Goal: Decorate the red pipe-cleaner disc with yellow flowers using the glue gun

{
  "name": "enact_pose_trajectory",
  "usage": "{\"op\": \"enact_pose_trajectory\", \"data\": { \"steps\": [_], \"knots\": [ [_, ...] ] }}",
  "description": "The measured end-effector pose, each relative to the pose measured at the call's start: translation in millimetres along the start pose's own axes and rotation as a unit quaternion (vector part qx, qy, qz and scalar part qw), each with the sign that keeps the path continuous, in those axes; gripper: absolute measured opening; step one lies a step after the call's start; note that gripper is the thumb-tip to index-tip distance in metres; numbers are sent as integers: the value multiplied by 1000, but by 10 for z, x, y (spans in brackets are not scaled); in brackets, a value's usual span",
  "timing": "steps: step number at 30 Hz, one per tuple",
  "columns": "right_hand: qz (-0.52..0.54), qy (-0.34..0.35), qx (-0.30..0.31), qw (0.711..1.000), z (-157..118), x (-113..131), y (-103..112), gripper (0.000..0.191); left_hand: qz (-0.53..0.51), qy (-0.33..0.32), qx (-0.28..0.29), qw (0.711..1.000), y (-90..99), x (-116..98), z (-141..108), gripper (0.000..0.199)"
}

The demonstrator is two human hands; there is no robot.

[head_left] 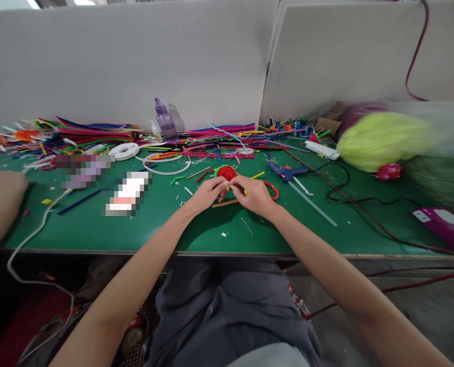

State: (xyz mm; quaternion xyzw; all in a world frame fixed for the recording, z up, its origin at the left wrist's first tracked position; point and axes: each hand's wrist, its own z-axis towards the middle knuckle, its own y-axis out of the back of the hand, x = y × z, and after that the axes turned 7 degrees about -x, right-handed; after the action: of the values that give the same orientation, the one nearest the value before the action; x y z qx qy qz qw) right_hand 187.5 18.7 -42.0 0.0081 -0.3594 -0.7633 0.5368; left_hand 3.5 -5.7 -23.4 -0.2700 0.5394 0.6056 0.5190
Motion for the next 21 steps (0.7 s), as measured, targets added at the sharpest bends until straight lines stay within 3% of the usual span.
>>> {"op": "enact_pose_trajectory", "data": {
  "steps": [7,11,17,21],
  "knots": [
    [-32,56,-20,998,-19,-28,-17,16,-33,20,22,999,2,-4,-26,35],
    [-27,50,-18,998,-16,-36,-14,16,-39,24,30,998,6,-5,-26,35],
    [35,-16,-2,999,28,-33,29,20,-12,14,-10,1000,-5,28,18,34],
    [68,-2,-12,998,30,-37,22,18,-11,0,-21,1000,-8,17,21,39]
  ]
}}
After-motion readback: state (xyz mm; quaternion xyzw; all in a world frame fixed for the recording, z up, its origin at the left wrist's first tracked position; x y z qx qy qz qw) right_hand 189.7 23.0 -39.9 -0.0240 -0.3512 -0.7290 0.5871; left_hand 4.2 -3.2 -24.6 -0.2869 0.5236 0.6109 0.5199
